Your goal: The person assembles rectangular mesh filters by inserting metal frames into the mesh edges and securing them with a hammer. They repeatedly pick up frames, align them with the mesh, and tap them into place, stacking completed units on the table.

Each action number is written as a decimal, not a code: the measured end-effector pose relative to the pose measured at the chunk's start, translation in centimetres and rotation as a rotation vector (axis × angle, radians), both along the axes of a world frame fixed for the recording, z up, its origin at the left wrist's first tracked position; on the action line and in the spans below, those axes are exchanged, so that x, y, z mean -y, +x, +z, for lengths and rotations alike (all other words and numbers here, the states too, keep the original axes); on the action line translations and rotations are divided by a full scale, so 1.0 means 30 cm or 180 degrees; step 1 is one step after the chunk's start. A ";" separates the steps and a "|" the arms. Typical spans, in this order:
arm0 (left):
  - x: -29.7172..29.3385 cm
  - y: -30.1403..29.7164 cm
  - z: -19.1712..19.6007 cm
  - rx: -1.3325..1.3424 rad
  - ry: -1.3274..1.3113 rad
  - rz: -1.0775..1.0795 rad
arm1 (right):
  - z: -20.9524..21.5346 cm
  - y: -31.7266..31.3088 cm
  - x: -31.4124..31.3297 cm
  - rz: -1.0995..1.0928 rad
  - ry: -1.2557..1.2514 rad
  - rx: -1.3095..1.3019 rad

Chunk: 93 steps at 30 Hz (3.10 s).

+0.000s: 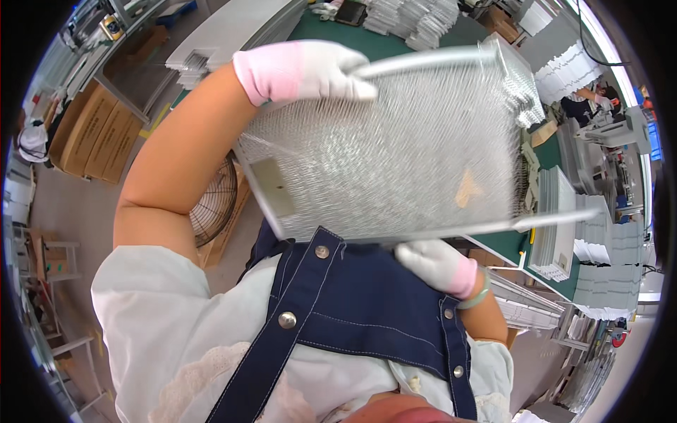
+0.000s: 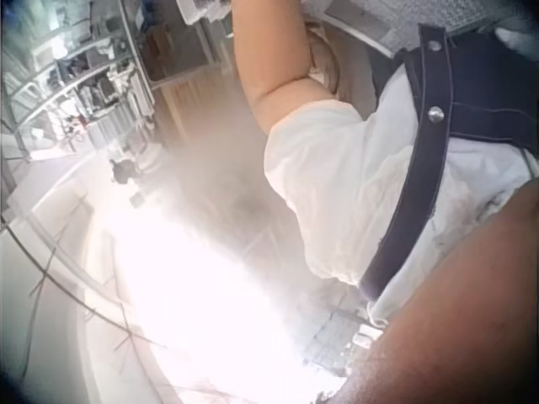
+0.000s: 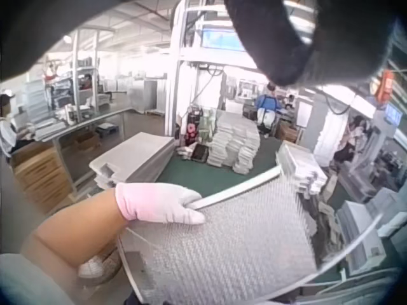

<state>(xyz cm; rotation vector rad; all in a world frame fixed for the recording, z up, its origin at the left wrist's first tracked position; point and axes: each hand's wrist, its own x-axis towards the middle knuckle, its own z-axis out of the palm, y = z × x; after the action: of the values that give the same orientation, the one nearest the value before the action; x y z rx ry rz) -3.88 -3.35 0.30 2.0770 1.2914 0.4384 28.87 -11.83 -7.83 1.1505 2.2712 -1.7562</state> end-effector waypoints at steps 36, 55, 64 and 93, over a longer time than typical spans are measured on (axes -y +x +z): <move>0.043 0.170 -0.019 -0.0637 0.0191 -0.0812 | 0.280 -0.199 -0.315 0.0270 0.2202 0.0411; -0.035 0.157 -0.009 -0.0384 -0.0139 -0.1142 | 0.352 -0.098 -0.310 0.0093 0.2387 0.0416; 0.003 0.233 -0.060 -0.0422 0.0008 -0.1457 | 0.243 -0.123 -0.245 0.0449 0.3713 0.0532; 0.056 0.202 -0.128 -0.1040 0.1870 -0.0586 | 0.182 -0.113 -0.287 0.0177 0.3868 0.0734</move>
<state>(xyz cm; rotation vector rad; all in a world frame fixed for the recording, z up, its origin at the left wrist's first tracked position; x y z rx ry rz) 2.19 -5.03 -3.53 2.8303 1.2304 0.4453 25.47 -3.22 -2.38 1.2039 3.1129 -0.0113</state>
